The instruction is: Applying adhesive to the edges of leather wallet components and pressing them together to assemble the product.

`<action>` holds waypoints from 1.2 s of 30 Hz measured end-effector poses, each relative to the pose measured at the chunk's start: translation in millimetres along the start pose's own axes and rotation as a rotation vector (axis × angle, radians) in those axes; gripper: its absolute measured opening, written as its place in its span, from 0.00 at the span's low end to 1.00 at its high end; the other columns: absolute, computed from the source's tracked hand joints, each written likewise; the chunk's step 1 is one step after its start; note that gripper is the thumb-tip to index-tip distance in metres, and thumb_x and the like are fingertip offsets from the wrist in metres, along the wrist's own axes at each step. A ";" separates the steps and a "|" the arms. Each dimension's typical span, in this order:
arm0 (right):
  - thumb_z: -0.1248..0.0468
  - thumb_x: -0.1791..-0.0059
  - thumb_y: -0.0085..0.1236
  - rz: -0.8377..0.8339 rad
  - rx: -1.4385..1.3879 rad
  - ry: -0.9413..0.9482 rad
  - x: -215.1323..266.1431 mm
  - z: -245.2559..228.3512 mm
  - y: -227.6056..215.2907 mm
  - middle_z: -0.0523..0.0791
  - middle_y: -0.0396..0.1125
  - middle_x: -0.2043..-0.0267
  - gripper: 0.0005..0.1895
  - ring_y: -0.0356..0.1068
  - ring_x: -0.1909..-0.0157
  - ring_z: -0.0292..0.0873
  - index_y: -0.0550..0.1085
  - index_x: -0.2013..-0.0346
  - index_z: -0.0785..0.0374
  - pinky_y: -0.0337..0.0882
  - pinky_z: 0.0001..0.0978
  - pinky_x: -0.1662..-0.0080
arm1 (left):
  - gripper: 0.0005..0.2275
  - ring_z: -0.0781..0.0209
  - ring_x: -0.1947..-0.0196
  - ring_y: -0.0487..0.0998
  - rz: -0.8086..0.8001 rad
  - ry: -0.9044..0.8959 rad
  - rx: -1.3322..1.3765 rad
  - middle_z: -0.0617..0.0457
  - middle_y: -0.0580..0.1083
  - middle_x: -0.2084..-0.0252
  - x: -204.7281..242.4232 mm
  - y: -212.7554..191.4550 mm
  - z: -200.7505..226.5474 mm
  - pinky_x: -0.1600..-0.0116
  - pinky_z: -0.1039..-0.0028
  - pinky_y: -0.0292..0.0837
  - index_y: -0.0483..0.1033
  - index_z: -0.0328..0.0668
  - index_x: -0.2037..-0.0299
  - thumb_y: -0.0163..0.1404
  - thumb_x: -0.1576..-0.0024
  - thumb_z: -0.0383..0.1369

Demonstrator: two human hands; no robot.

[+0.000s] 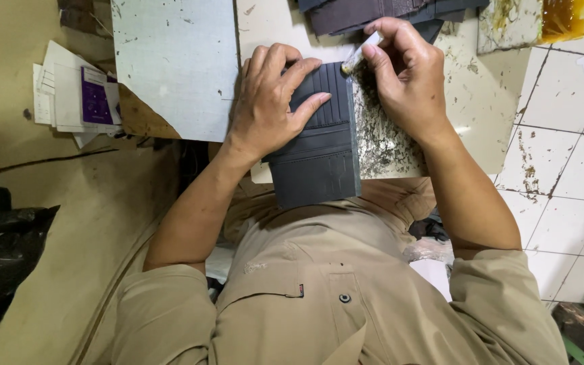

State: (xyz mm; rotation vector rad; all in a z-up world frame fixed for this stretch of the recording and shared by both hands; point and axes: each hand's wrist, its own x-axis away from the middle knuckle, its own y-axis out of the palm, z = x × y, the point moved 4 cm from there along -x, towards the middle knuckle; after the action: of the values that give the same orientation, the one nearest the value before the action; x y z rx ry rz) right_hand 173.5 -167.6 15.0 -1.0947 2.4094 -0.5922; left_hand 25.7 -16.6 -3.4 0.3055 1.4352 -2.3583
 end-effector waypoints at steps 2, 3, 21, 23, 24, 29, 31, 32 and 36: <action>0.73 0.39 0.54 -0.062 -0.003 -0.020 2.5 -4.1 0.4 0.49 0.68 0.59 0.07 0.65 0.60 0.41 0.73 0.46 0.73 0.66 0.31 0.59 | 0.21 0.51 0.55 0.67 0.008 0.005 -0.002 0.49 0.68 0.54 -0.4 -1.7 0.9 0.50 0.64 0.68 0.77 0.41 0.46 0.66 0.42 0.44; 0.73 0.39 0.54 -0.066 -0.003 -0.020 5.6 -5.0 -0.6 0.49 0.68 0.59 0.07 0.65 0.60 0.41 0.73 0.46 0.73 0.66 0.31 0.59 | 0.21 0.51 0.55 0.67 0.009 0.002 -0.001 0.49 0.68 0.54 -0.3 -1.3 0.5 0.50 0.64 0.68 0.77 0.41 0.46 0.66 0.42 0.44; 0.76 0.40 0.54 -0.136 0.132 -0.196 41.6 -21.6 -5.2 0.60 0.72 0.49 0.08 0.73 0.49 0.56 0.73 0.46 0.77 0.72 0.43 0.45 | 0.21 0.52 0.56 0.66 0.023 0.035 0.000 0.49 0.67 0.54 -0.4 -3.1 1.0 0.50 0.65 0.68 0.76 0.40 0.47 0.70 0.42 0.42; 0.78 0.42 0.55 -0.153 0.168 -0.251 48.5 -18.0 -3.3 0.61 0.73 0.49 0.11 0.74 0.48 0.58 0.72 0.44 0.77 0.76 0.46 0.44 | 0.22 0.53 0.55 0.66 0.012 0.022 -0.002 0.50 0.67 0.54 0.3 -0.8 -1.1 0.50 0.66 0.68 0.76 0.41 0.47 0.70 0.42 0.44; 0.78 0.42 0.55 -0.157 0.167 -0.251 51.5 -17.6 -2.9 0.61 0.73 0.49 0.11 0.74 0.48 0.58 0.72 0.44 0.77 0.76 0.46 0.44 | 0.22 0.53 0.55 0.66 0.013 0.017 -0.001 0.50 0.67 0.54 0.6 -1.5 -0.8 0.50 0.66 0.68 0.76 0.41 0.47 0.70 0.42 0.44; 0.78 0.42 0.56 -0.141 0.196 -0.292 60.3 -14.9 -2.0 0.60 0.73 0.51 0.11 0.75 0.50 0.57 0.72 0.44 0.76 0.77 0.45 0.45 | 0.21 0.52 0.55 0.65 0.017 0.021 0.010 0.49 0.67 0.54 0.4 -0.7 -0.9 0.50 0.65 0.68 0.76 0.41 0.48 0.69 0.41 0.44; 0.78 0.42 0.57 -0.136 0.217 -0.315 64.4 -12.0 -0.3 0.59 0.74 0.53 0.11 0.75 0.53 0.54 0.72 0.44 0.75 0.78 0.45 0.47 | 0.21 0.51 0.55 0.65 0.020 0.028 0.026 0.49 0.67 0.54 -0.1 -2.9 0.3 0.50 0.64 0.67 0.76 0.40 0.48 0.69 0.41 0.43; 0.77 0.42 0.59 -0.132 0.237 -0.338 66.5 -11.1 0.6 0.57 0.75 0.55 0.11 0.76 0.55 0.52 0.71 0.44 0.74 0.79 0.45 0.49 | 0.21 0.50 0.55 0.65 0.024 0.035 0.042 0.48 0.67 0.53 -0.2 -4.3 0.9 0.49 0.64 0.67 0.76 0.39 0.48 0.69 0.41 0.41; 0.78 0.42 0.59 -0.146 0.270 -0.357 68.9 -20.0 0.6 0.58 0.73 0.56 0.10 0.72 0.59 0.54 0.72 0.46 0.77 0.73 0.44 0.55 | 0.21 0.51 0.55 0.66 0.032 0.029 0.031 0.49 0.67 0.54 -0.1 -3.5 0.6 0.49 0.64 0.67 0.76 0.40 0.48 0.70 0.42 0.42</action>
State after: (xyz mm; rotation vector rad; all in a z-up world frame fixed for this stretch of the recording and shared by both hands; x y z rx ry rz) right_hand 121.2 -216.6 17.2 -1.1534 1.8976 -0.6813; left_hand 24.3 -15.7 -0.2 0.3694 1.3978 -2.3620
